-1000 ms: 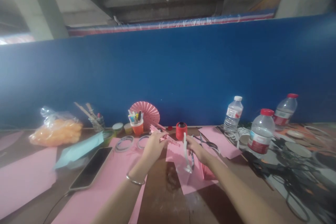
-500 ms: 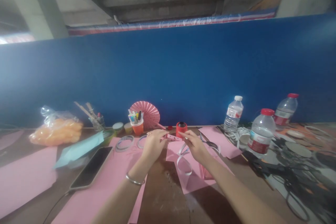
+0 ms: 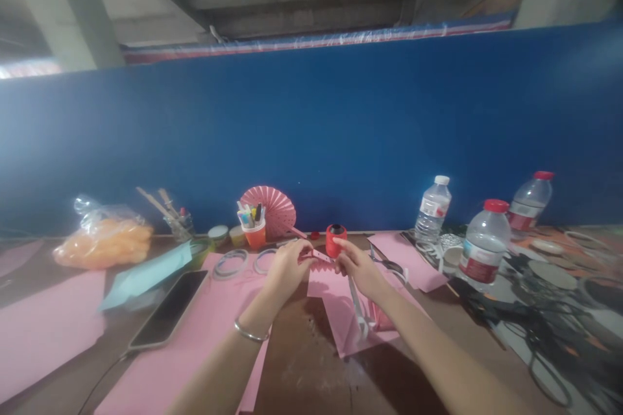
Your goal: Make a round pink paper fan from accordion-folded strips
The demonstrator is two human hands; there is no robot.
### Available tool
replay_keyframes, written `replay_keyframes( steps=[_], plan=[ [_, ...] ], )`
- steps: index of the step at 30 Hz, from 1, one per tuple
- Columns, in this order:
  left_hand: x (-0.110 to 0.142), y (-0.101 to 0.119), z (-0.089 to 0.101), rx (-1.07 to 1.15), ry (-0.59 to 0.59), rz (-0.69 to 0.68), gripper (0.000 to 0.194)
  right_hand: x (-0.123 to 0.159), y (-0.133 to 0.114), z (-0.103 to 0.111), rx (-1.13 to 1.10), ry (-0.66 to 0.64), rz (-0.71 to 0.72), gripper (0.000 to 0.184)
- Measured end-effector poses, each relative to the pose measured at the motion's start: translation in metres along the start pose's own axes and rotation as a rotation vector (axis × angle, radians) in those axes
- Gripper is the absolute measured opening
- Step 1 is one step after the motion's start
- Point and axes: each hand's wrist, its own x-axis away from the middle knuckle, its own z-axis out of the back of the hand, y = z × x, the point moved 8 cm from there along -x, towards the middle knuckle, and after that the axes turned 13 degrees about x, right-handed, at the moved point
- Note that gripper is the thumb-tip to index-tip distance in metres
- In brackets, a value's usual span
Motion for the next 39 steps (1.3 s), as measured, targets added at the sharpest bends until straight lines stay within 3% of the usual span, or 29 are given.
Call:
replay_keyframes(
  steps=[2, 4, 12, 21, 39],
  plan=[
    [0.0, 0.0, -0.001, -0.022, -0.014, -0.019, 0.012, 0.001, -0.002, -0.001, -0.036, 0.004, 0.019, 0.018],
    [0.0, -0.001, -0.003, -0.026, -0.03, -0.033, 0.013, 0.002, -0.007, -0.004, -0.055, -0.029, 0.033, 0.014],
    [0.0, -0.004, -0.012, 0.06, -0.133, -0.033, 0.02, 0.008, -0.02, -0.009, 0.019, -0.108, -0.034, 0.014],
    [0.002, 0.015, -0.02, 0.006, -0.257, -0.156, 0.011, 0.008, -0.016, -0.017, -0.25, -0.116, -0.139, 0.038],
    [0.005, 0.021, -0.031, -0.094, -0.313, -0.284, 0.003, 0.004, -0.001, -0.016, -0.303, -0.048, -0.154, 0.026]
  ],
)
